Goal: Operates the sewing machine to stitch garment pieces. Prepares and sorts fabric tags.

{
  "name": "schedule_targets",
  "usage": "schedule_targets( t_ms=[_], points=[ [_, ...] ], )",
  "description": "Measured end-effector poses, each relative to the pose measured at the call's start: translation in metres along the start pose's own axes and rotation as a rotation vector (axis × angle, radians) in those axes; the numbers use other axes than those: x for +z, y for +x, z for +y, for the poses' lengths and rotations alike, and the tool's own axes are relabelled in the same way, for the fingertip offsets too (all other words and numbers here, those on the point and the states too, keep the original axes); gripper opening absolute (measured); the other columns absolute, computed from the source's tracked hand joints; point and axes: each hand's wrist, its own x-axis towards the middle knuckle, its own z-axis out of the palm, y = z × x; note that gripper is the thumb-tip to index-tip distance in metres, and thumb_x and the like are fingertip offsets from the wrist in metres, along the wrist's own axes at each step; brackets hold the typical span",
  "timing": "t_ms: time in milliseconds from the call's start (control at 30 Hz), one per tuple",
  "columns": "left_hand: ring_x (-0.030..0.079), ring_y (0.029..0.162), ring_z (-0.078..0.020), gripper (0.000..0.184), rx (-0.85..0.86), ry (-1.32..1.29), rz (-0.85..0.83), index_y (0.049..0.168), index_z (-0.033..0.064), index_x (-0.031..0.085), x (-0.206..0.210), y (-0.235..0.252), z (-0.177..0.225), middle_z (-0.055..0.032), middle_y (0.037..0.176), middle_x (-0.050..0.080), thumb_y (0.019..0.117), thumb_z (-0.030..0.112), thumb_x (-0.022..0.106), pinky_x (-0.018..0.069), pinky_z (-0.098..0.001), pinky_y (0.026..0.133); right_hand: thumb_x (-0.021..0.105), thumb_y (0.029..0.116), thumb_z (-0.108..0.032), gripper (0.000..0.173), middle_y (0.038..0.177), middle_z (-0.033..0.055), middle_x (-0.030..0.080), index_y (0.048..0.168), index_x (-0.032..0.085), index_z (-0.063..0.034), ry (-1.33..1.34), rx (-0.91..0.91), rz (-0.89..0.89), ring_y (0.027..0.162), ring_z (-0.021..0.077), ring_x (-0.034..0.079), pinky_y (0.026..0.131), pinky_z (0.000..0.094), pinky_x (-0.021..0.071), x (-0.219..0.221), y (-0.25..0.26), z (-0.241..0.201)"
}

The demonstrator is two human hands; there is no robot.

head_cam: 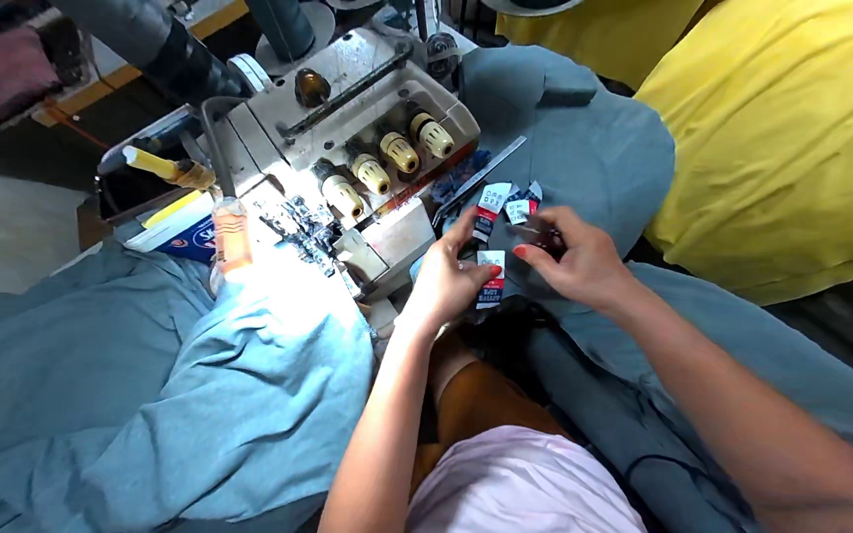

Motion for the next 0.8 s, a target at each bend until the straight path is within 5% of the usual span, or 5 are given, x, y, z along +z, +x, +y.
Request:
schedule_targets(
  t_ms=[100, 300, 533, 700, 800],
  points=[
    [0.071, 0.088, -0.0127, 0.071, 0.013, -0.320, 0.292, 0.153, 0.0047, 0.041, 0.009, -0.034, 0.004, -0.0096, 0.116, 0.071, 0.0890, -0.010, 0.067, 0.0595, -0.0290, 0.078, 0.077, 0.0865, -0.020, 0.041, 0.075, -0.0069, 0.054, 0.118, 0.058, -0.0014, 0.511, 0.160, 0.042, 0.061, -0.0034, 0.048, 0.057, 0.0145, 0.0437, 0.002, -0.012, -0.027],
    [0.074, 0.076, -0.0150, 0.048, 0.114, -0.917, 0.515, 0.129, 0.0055, 0.051, 0.002, -0.087, 0.010, -0.0041, 0.085, 0.073, 0.0868, -0.017, 0.057, 0.0629, -0.0286, 0.074, 0.060, 0.0986, -0.008, 0.014, 0.079, -0.0153, 0.064, 0.097, 0.068, -0.0187, 1.213, 0.255, -0.030, 0.055, -0.0096, 0.047, 0.050, 0.0091, 0.0407, 0.051, -0.040, -0.102],
    [0.049, 0.067, 0.0030, 0.036, 0.462, 0.468, 0.671, 0.116, -0.0088, 0.068, -0.047, -0.161, -0.022, -0.0008, 0.076, 0.057, 0.0948, 0.020, 0.069, 0.0407, -0.0106, 0.062, 0.061, 0.0916, -0.010, 0.015, 0.083, 0.0034, 0.064, 0.093, 0.071, 0.0002, 0.436, -0.243, -0.101, 0.070, -0.0017, 0.054, 0.065, 0.0096, 0.0451, 0.047, -0.030, -0.128],
    [0.063, 0.071, 0.0006, 0.022, 0.519, 0.330, 0.417, 0.100, -0.0085, 0.066, -0.056, -0.179, -0.017, -0.0067, 0.082, 0.069, 0.1036, 0.008, 0.053, 0.0540, -0.0140, 0.068, 0.060, 0.0910, -0.009, 0.014, 0.076, 0.0052, 0.063, 0.093, 0.070, -0.0001, 0.478, -0.468, -0.235, 0.067, 0.0037, 0.053, 0.063, 0.0139, 0.0431, 0.050, -0.027, -0.157],
    [0.067, 0.086, 0.0039, 0.021, 0.569, 0.187, 0.397, 0.102, 0.0024, 0.064, -0.064, -0.187, -0.022, 0.0006, 0.094, 0.072, 0.1080, 0.017, 0.050, 0.0562, -0.0143, 0.075, 0.061, 0.0988, -0.015, 0.018, 0.075, -0.0073, 0.059, 0.091, 0.068, 0.0007, 0.761, -0.184, -0.247, 0.068, -0.0126, 0.049, 0.064, 0.0041, 0.0414, 0.061, -0.028, -0.168]
  ],
)
